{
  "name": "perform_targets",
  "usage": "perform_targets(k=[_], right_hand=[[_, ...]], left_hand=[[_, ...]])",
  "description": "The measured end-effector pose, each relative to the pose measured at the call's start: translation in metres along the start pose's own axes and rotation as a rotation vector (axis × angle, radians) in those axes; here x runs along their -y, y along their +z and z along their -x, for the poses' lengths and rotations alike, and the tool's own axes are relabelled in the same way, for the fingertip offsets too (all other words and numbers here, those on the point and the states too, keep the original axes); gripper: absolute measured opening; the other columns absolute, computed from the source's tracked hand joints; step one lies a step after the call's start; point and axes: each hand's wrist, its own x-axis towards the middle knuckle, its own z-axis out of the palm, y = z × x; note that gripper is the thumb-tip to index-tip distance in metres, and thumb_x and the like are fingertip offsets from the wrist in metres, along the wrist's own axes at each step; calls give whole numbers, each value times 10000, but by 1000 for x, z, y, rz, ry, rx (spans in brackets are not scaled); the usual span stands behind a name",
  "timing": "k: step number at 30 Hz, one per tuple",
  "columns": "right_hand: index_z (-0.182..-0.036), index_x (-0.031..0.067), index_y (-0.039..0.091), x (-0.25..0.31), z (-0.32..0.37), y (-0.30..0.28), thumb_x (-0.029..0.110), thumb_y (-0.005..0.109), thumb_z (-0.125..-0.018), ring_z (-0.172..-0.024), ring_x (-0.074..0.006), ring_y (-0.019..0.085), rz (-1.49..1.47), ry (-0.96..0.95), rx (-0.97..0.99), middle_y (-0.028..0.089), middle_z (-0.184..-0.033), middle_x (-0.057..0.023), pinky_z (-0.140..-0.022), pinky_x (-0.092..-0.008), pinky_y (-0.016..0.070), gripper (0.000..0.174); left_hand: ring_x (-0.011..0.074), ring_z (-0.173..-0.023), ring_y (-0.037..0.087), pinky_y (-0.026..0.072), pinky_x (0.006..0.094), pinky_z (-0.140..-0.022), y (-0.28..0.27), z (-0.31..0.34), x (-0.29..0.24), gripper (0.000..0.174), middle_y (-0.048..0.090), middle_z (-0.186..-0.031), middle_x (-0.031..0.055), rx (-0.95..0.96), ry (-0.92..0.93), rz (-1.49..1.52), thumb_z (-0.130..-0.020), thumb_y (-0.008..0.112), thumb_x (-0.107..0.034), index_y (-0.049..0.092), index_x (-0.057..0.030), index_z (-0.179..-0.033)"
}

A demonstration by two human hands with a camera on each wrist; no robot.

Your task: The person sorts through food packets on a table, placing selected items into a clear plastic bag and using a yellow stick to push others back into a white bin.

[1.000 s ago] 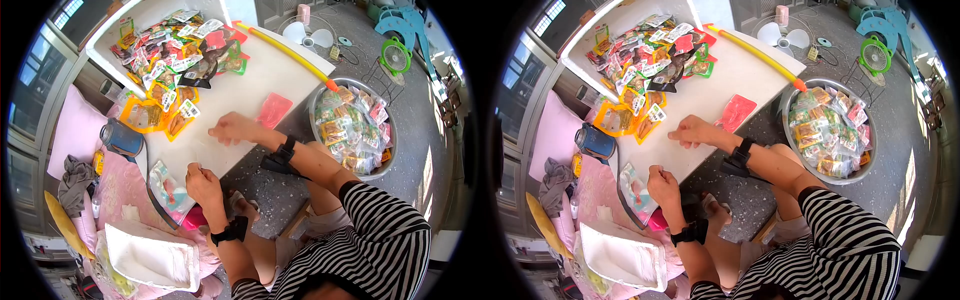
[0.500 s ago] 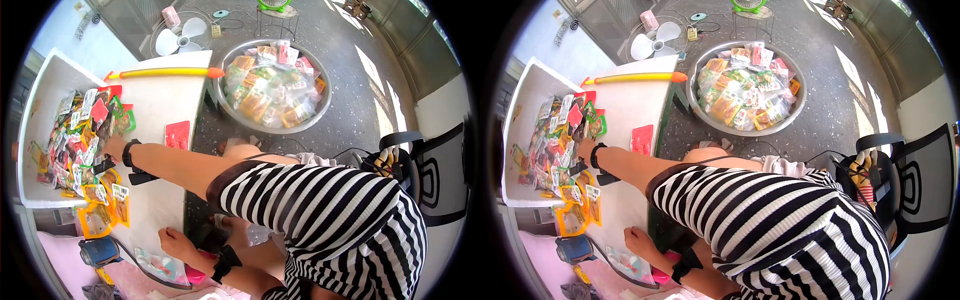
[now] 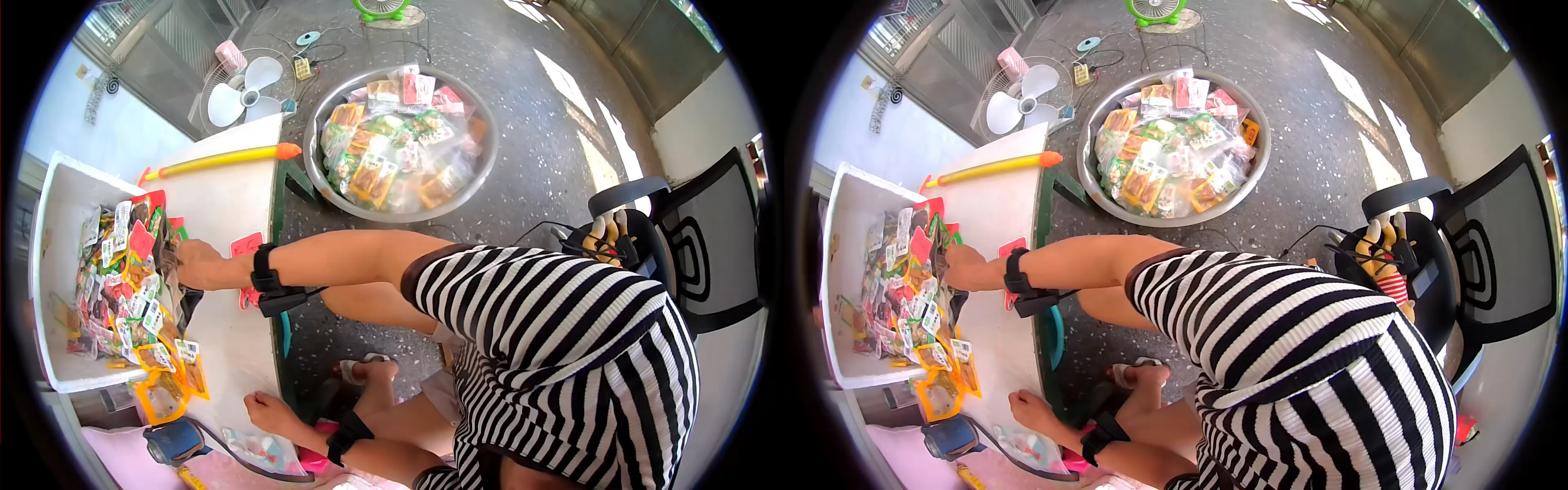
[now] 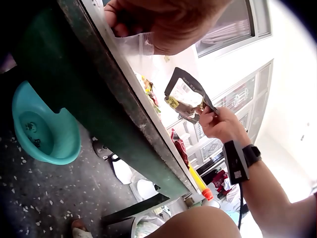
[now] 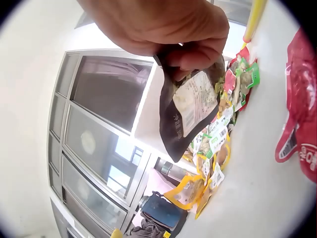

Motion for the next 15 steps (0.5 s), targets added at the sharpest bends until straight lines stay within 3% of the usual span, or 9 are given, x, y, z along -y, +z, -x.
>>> perform_targets(k=[3,5,7,9,13,15], right_hand=[[-774,-72,606,-4,44,-74,81,520,-736,-718,-395,601,-11,-169,-6,607,-740,-250,-677,-431,475,179],[-793,-69,601,0,75,-130,102,558,-775,-632,-243,564,-148,-157,48,597,-676,-183,-609,-376,442,177],[-816,-45,614,-2,95,-174,113,566,-844,-619,-92,484,-283,-110,34,595,-661,-58,-563,-285,410,166],[-853,-4,635,-28,92,-200,113,555,-894,-645,-25,468,-480,-111,-21,601,-708,26,-542,-230,384,147],[-819,5,630,-27,87,-269,49,547,-878,-597,-47,487,-662,-36,-255,603,-705,22,-524,-226,387,111],[-851,5,649,-73,59,-292,48,564,-877,-612,-48,516,-625,-33,-339,630,-739,6,-535,-215,401,98]], left_hand=[[453,-724,537,412,504,-664,2,1,-3,230,576,-769,265,-14,-12,-2,-843,472,-170,544,38,-778],[452,-727,541,414,507,-665,3,0,1,228,579,-771,263,-16,6,-17,-843,473,-172,544,35,-781],[450,-730,545,418,507,-664,7,-2,5,224,584,-776,260,-26,8,-26,-843,472,-171,546,33,-786],[447,-732,549,424,506,-664,9,-2,6,218,589,-782,256,-31,-2,-34,-844,470,-167,549,29,-792],[449,-727,558,429,505,-651,3,2,-6,190,593,-790,256,-42,0,-67,-859,471,-134,552,32,-815],[439,-733,560,437,498,-662,3,2,-7,201,603,-800,238,-36,-28,-61,-853,480,-160,561,18,-809]])
